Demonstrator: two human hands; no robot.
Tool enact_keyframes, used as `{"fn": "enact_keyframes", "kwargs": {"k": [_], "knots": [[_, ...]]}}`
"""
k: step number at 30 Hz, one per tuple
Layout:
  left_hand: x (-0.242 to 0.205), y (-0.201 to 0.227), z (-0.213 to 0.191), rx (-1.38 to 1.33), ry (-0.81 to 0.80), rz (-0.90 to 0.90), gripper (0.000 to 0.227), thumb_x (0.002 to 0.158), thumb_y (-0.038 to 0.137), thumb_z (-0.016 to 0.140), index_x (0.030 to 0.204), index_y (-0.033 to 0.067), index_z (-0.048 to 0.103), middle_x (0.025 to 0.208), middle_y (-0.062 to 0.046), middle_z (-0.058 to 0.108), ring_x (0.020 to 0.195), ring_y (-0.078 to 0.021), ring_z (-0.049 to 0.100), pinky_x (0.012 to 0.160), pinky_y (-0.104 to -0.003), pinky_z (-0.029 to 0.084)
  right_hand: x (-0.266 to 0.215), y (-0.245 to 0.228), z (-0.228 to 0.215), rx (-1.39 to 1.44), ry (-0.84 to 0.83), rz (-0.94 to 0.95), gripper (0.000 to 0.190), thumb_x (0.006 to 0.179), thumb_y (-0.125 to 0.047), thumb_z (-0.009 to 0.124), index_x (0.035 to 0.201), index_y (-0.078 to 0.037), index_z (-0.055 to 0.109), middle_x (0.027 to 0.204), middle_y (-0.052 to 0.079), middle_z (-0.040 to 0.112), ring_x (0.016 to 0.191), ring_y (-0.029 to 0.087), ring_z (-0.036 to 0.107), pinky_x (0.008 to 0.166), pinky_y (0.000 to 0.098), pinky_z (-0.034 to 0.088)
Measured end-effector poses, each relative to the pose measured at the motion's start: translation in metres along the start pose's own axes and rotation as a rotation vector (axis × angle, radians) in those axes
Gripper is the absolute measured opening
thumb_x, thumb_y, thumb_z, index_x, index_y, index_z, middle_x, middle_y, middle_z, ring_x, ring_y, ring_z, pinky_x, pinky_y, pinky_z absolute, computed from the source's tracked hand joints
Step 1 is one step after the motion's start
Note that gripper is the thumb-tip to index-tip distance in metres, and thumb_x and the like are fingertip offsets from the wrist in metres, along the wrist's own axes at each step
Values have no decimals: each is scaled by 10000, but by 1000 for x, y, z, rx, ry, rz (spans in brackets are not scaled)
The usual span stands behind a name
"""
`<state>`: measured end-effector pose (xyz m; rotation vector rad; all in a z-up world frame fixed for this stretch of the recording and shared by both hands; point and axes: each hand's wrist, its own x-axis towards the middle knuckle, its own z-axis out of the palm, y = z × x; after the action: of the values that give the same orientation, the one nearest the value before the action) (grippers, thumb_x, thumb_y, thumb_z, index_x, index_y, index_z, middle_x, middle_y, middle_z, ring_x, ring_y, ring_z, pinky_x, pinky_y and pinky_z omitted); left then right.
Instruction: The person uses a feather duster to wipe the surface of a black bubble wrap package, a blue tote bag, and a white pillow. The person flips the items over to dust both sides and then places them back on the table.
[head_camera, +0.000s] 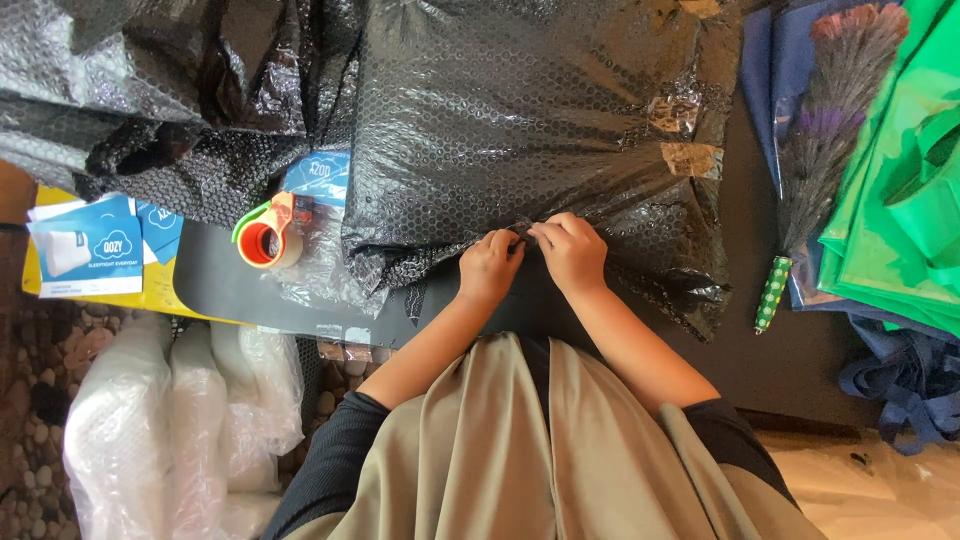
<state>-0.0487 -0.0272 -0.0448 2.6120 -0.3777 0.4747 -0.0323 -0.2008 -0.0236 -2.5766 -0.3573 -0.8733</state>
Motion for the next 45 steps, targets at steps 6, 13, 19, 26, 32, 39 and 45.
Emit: {"fn": "enact_keyframes", "kwargs": {"k": [6,13,19,26,32,39,45], "knots": [[3,-4,-12,-72,5,33,299,953,279,753,1054,132,514,914,-3,514,597,-214,632,497,-343,594,7,-1,-8,141,51,23,61,862,-265,844,891,-266,790,835,-107,659,739,100,686,651,234,590],[19,1,-35,-1,32,177,437,964,322,735,1294,105,548,1349,-65,549,691,-264,713,607,-375,658,20,-4,-25,254,67,-8,56,907,-242,817,962,-239,814,853,-59,678,734,148,694,611,275,584],[18,-15,-27,-96,-85,143,276,953,359,737,1170,203,669,1056,47,656,727,-253,729,604,-384,619,21,-6,-28,99,123,-180,52,951,-278,768,973,-238,793,912,-55,713,938,158,699,794,289,545],[35,-8,-37,-149,-242,17,139,1063,301,605,1121,177,626,919,14,590,624,-255,683,528,-397,593,12,7,-6,20,25,-101,98,974,-307,712,923,-224,723,740,-35,600,704,187,647,633,313,528],[47,-3,-35,-210,-317,-168,247,1049,287,637,1200,140,509,955,-78,681,702,-286,732,559,-424,603,19,3,-3,73,45,45,81,922,-291,770,878,-230,739,780,-55,516,630,166,610,570,299,517],[37,-7,-15,-95,-177,-87,292,1022,356,661,1052,154,453,794,-61,620,462,-231,606,412,-356,525,24,-3,-5,239,30,294,404,684,-210,948,858,-123,594,743,5,496,684,231,643,635,362,546],[34,-3,-10,204,-68,55,261,1012,328,682,1199,220,536,932,4,542,477,-174,578,357,-260,517,31,2,-18,303,1,18,153,840,-79,810,931,-174,733,756,-31,522,811,195,625,840,341,529]]}}
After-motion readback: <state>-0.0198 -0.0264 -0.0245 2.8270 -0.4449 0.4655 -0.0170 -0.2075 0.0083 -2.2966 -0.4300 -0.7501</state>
